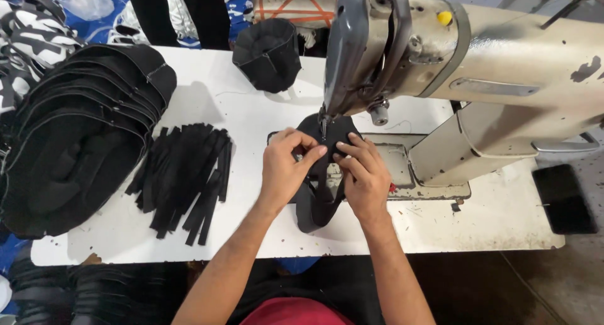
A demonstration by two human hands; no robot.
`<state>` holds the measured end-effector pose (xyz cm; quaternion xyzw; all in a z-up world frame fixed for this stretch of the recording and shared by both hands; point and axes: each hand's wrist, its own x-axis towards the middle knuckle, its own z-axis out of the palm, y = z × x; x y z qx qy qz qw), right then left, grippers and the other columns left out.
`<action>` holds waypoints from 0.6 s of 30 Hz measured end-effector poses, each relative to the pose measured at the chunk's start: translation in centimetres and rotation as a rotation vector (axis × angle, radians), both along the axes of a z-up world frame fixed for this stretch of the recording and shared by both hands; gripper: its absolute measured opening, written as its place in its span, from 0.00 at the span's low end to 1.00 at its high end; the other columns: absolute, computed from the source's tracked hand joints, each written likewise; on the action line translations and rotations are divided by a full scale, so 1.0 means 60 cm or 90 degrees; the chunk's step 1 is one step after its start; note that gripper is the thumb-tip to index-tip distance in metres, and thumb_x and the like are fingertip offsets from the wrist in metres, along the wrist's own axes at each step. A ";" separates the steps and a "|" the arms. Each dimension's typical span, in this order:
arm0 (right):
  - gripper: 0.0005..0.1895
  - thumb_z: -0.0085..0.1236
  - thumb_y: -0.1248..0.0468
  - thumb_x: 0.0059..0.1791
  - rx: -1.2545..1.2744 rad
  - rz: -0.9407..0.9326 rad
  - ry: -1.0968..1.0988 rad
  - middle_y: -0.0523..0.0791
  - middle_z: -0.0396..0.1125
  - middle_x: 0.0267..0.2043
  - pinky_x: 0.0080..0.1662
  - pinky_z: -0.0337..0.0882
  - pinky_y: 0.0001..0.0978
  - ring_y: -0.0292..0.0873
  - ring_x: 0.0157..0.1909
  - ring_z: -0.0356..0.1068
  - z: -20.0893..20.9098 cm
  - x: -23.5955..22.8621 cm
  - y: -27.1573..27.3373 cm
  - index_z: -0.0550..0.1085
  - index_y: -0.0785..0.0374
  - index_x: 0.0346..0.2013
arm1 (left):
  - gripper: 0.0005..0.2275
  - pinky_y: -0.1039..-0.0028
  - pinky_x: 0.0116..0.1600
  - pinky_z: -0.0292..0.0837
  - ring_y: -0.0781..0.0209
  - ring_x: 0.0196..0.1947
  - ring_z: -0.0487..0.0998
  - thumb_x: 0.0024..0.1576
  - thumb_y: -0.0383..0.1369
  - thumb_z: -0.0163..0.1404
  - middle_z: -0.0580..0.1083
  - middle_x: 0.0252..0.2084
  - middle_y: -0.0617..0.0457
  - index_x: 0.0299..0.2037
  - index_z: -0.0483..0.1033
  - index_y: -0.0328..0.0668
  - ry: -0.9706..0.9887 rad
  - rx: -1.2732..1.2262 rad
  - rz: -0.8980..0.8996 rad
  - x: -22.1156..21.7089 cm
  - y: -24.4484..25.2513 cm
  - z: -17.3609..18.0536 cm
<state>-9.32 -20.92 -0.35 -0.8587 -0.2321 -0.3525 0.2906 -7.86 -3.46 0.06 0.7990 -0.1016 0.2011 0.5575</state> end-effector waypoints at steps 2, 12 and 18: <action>0.09 0.64 0.78 0.42 0.003 0.005 0.002 0.44 0.75 0.48 0.64 0.71 0.49 0.52 0.61 0.73 0.000 0.000 -0.001 0.78 0.64 0.33 | 0.08 0.69 0.36 0.69 0.60 0.28 0.72 0.52 0.31 0.65 0.74 0.30 0.52 0.31 0.80 0.36 0.039 0.007 0.017 0.003 -0.010 0.001; 0.09 0.63 0.78 0.43 0.044 0.025 0.004 0.44 0.75 0.48 0.65 0.70 0.49 0.52 0.61 0.73 -0.009 0.007 -0.002 0.79 0.63 0.34 | 0.13 0.76 0.30 0.69 0.69 0.23 0.72 0.48 0.31 0.67 0.74 0.23 0.56 0.30 0.72 0.36 0.155 -0.090 0.000 0.038 -0.009 -0.015; 0.09 0.63 0.78 0.43 0.046 0.024 0.002 0.45 0.75 0.48 0.65 0.70 0.50 0.53 0.61 0.73 -0.010 0.005 0.001 0.79 0.64 0.34 | 0.16 0.76 0.29 0.67 0.70 0.21 0.70 0.47 0.32 0.68 0.71 0.21 0.56 0.28 0.69 0.38 0.230 -0.092 -0.008 0.048 -0.003 -0.010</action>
